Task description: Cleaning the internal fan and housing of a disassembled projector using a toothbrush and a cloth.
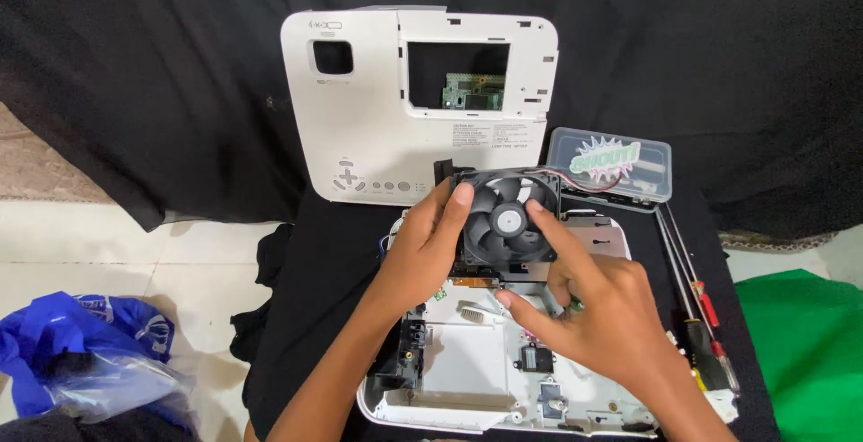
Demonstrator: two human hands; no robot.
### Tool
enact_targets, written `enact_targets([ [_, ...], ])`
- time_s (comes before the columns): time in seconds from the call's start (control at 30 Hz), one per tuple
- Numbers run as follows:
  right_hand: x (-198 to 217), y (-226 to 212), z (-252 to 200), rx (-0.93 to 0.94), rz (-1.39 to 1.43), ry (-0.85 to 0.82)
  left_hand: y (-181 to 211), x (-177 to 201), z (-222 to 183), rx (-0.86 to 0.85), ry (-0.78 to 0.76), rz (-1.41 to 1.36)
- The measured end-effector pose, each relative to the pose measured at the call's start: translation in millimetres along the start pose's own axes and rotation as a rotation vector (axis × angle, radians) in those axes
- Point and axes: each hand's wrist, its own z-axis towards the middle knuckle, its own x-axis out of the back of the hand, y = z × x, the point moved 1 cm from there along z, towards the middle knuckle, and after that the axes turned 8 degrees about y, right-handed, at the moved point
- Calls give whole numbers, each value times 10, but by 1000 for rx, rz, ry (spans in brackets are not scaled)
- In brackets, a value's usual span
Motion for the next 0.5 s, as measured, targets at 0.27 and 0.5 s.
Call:
enact_targets([
  [0.27,194,-330,-19,-23,147,-168,-243,-28,48,-113,51,47],
  [0.5,351,-365,-238,-274,436,-20,-253,-11,61,-176,70,77],
])
